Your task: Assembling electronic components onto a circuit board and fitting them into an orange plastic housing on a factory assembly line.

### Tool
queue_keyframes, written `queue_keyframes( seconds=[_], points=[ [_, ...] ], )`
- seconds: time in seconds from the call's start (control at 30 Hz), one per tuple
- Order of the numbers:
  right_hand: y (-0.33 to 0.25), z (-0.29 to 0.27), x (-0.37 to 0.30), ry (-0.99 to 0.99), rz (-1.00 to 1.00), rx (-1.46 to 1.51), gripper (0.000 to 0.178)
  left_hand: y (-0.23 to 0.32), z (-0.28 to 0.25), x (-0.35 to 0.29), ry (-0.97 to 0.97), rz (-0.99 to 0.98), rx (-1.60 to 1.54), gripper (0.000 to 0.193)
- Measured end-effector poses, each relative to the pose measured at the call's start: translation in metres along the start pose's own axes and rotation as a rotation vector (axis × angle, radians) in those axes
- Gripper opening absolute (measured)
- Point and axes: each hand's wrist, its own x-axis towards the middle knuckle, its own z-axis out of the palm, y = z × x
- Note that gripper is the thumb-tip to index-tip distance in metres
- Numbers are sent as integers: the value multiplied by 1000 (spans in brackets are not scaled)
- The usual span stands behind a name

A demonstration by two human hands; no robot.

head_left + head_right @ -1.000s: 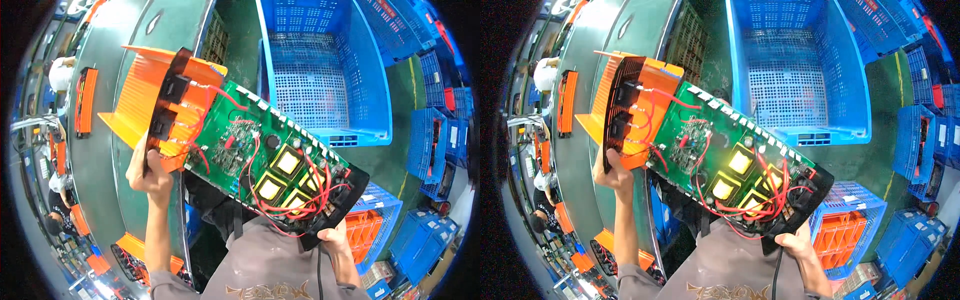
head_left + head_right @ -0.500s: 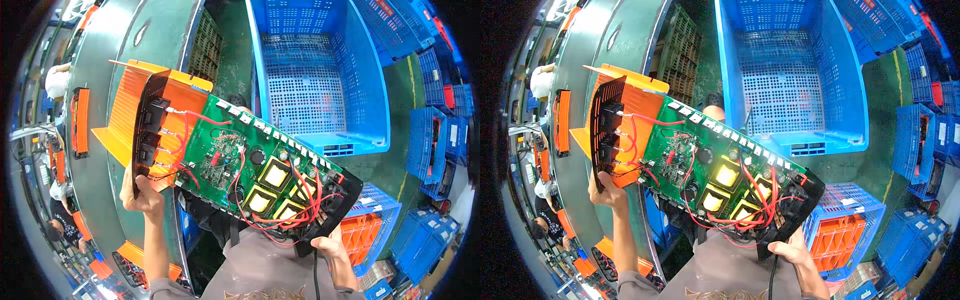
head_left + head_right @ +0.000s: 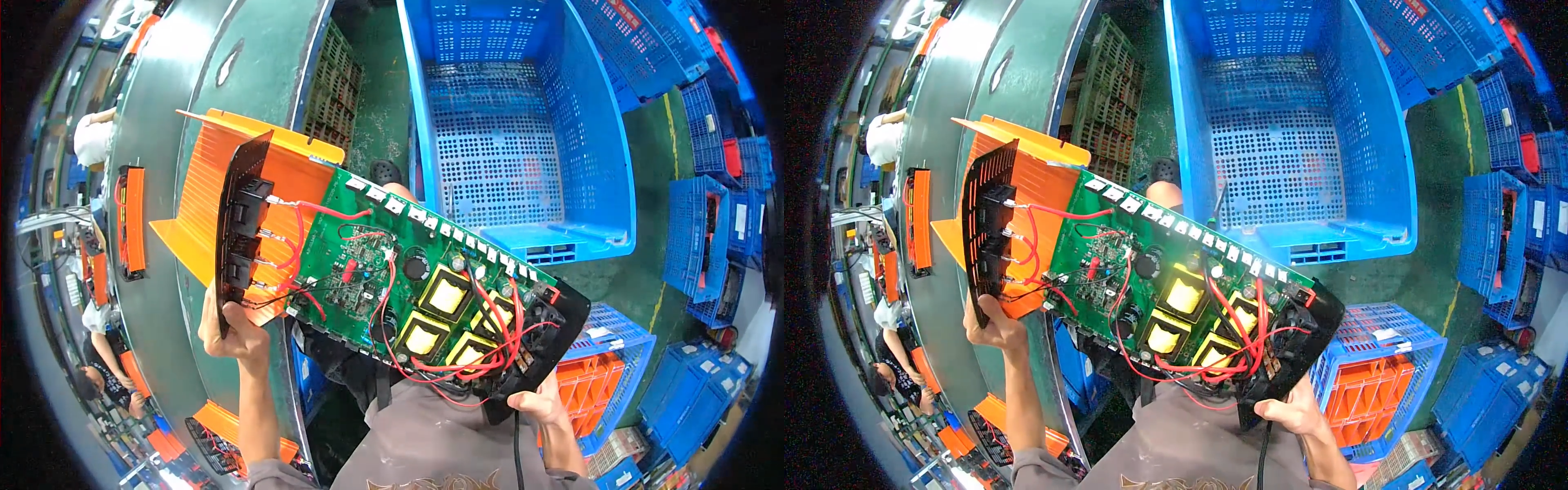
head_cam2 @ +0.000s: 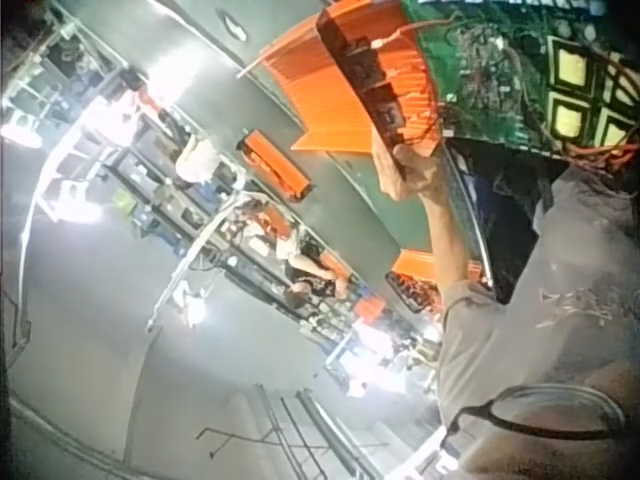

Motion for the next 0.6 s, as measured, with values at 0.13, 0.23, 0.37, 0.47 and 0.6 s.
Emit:
queue_keyframes(
  seconds=[0.13, 0.23, 0.37, 0.47, 0.6],
  points=[
    [-6, 1, 1, -8, 53, -29, 89, 2, 0, 3, 2, 8, -1, 36],
    [-10, 3, 2, 5, 78, -17, 90, -1, 0, 2, -10, 14, -16, 34],
    [-13, 7, 4, 24, 48, -2, 90, -5, -4, -3, 40, 22, 25, 31],
    [-15, 8, 4, -23, 44, -29, 92, 10, -1, 3, 53, -85, 47, 24],
    [-12, 13, -4, 10, -9, -30, 95, 15, 2, 10, 58, -125, 9, 17]
  ],
)
